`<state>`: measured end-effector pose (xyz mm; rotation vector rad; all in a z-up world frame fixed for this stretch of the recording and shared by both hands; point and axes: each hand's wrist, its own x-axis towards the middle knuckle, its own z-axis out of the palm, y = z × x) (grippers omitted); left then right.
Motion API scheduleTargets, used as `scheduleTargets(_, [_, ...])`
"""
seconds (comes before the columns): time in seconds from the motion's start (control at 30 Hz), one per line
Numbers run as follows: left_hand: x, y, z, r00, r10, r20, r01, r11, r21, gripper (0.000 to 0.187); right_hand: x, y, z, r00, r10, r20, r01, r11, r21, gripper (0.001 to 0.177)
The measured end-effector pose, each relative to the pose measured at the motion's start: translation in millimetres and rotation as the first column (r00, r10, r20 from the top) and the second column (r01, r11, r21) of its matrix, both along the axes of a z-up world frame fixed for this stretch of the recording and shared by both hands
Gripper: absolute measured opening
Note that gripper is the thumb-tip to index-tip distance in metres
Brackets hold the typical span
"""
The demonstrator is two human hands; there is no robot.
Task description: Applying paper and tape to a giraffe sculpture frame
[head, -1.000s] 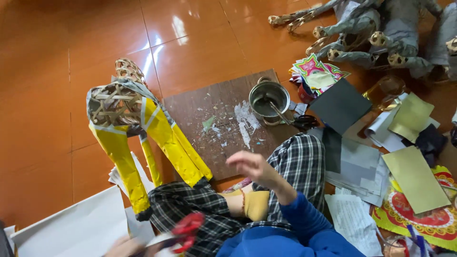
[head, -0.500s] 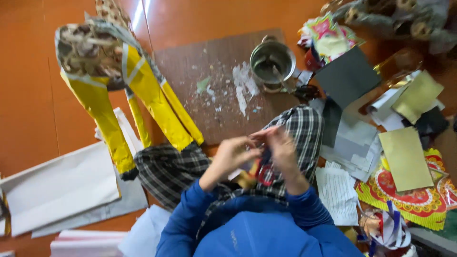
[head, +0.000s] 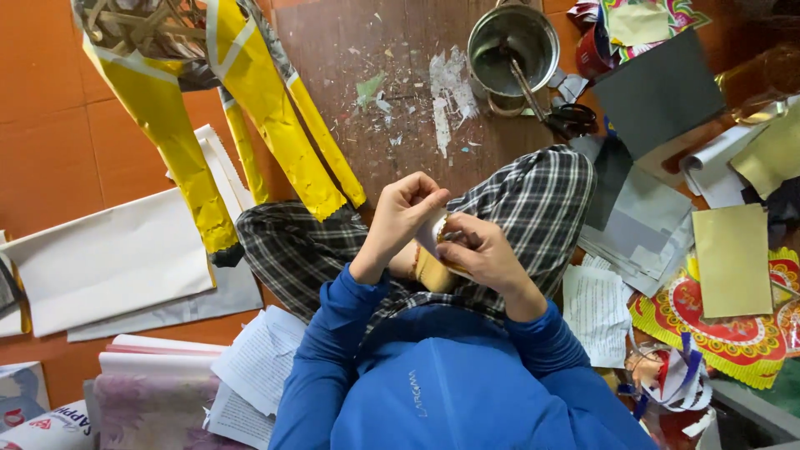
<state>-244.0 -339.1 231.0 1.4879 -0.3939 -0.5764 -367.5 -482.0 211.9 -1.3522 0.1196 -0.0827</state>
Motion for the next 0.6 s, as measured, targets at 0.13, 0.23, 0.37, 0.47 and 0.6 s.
scheduleTargets(0.13, [1.4, 6.7, -6.2, 0.999, 0.041, 0.022, -0.040, 0.997, -0.066, 0.012, 8.2, 4.4, -4.4, 1.000, 0.023, 0.004, -0.023, 0.994, 0.111, 0.016])
scheduleTargets(0.23, [-1.7, 8.1, -10.5, 0.999, 0.050, -0.023, -0.052, 0.991, -0.124, 0.013, 8.4, 7.5, -12.2, 0.999, 0.023, 0.025, -0.027, 0.984, 0.177, 0.014])
scheduleTargets(0.37, [-2.6, 8.0, -21.6, 0.996, 0.054, -0.078, -0.067, 0.982, -0.177, 0.016, 7.5, 10.4, -12.8, 1.000, 0.009, -0.015, -0.005, 0.966, 0.260, 0.009])
scheduleTargets(0.47, [-2.7, 6.5, -19.8, 0.996, 0.052, -0.071, -0.065, 0.978, -0.199, 0.017, 7.1, 8.1, -21.4, 0.999, 0.049, -0.015, -0.041, 0.940, 0.338, 0.011])
scheduleTargets(0.6, [-5.0, 5.4, -16.1, 0.995, 0.058, -0.076, -0.073, 0.974, -0.212, 0.016, 7.0, 12.1, -18.6, 0.996, 0.093, -0.013, -0.082, 0.926, 0.368, 0.007])
